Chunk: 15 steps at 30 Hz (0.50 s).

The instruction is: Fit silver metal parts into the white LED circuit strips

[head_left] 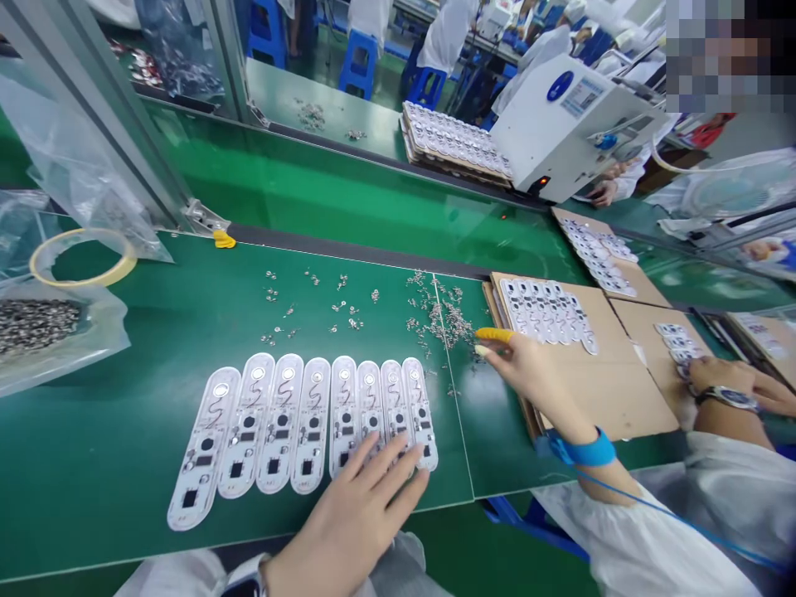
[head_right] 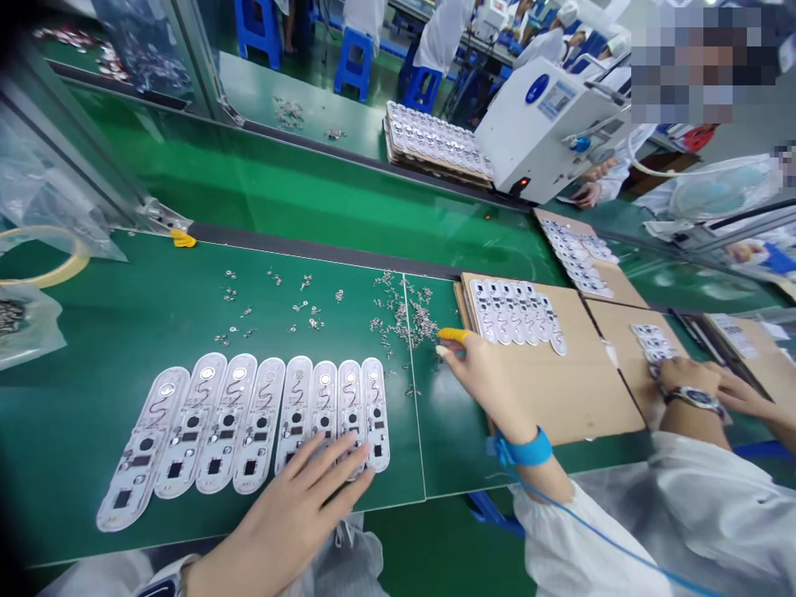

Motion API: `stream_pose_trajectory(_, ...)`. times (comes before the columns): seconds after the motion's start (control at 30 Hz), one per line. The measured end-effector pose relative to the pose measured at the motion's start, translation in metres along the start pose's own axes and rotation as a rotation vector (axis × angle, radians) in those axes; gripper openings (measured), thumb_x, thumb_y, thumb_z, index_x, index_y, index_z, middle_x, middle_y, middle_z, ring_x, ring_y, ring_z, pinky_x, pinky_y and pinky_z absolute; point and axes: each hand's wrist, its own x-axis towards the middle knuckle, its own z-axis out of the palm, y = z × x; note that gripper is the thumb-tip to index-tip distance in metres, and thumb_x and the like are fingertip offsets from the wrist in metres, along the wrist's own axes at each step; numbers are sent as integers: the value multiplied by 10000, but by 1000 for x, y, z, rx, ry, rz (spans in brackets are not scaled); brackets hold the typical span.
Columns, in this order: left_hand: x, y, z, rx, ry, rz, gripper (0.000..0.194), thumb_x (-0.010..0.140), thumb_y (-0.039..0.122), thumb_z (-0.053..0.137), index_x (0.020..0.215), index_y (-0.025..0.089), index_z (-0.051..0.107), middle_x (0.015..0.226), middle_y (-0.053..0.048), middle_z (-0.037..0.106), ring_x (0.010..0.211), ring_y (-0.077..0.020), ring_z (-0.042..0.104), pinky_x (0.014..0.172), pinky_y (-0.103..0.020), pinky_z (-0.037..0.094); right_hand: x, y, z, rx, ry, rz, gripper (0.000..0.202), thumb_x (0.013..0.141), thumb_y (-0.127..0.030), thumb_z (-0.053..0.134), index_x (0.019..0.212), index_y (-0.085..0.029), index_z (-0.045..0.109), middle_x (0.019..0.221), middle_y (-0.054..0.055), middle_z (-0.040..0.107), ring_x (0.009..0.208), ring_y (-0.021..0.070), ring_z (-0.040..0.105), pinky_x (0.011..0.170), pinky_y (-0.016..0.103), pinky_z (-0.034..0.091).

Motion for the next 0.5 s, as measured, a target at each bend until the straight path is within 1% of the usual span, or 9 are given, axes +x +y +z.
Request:
stream_pose_trajectory(0.03,5,2,3,4,-19,4,396,955,205,393,1347,176,442,1431,-20,432,1332,-244,337,1088,-439,232,-3,9,0,-17,-13,4,217,803,-296,573,904,-147,693,738,86,700,619,215,661,539,330,540)
stream_pose_trajectory(0.1,12,7,10,7,-37,-21,381,974,288,385,1333,186,461,1429,-10,435,1326,-243,340,1092,-446,203,-10,15,3,-6,-33,-49,217,829,-295,558,924,-149,688,785,90,699,640,210,662,552,324,545)
stream_pose_trajectory(0.2,16,11,18,12,-41,-66,397,992,381,341,1307,194,495,1403,11,470,1308,-228,358,1096,-439,176,-20,2,11,-12,-80,-226,216,892,-279,509,987,-164,665,930,96,694,757,208,669,660,331,562)
stream_pose_trajectory(0.3,14,11,19,26,-43,-73,391,993,376,344,1297,191,507,1387,12,490,1291,-215,377,1090,-432,182,-21,-14,18,-104,-174,-400,194,913,-217,476,964,-159,655,978,103,680,816,212,664,732,340,557)
stream_pose_trajectory(0.33,14,11,18,30,-42,-73,388,993,376,349,1292,190,511,1382,11,496,1285,-211,384,1087,-429,189,-20,-18,20,-157,-212,-434,195,912,-187,466,932,-154,656,954,103,676,791,208,663,716,334,557)
stream_pose_trajectory(0.4,13,10,15,29,-39,-69,384,990,380,359,1279,185,520,1367,9,512,1270,-209,404,1078,-423,212,-16,-21,22,-282,-275,-464,219,895,-127,443,844,-143,655,860,97,659,688,194,647,633,316,550)
stream_pose_trajectory(0.47,12,8,9,1,-38,-59,372,989,356,372,1276,167,517,1358,-5,520,1263,-216,422,1070,-422,245,-13,-24,21,-370,-305,-466,240,871,-91,430,765,-132,642,772,89,630,601,186,616,561,310,530)
stream_pose_trajectory(0.5,11,8,4,-37,-37,-59,362,987,321,382,1284,154,505,1358,-14,519,1268,-222,423,1069,-421,263,-12,-26,20,-375,-301,-466,242,861,-88,430,737,-131,633,739,86,619,576,184,603,537,308,520)
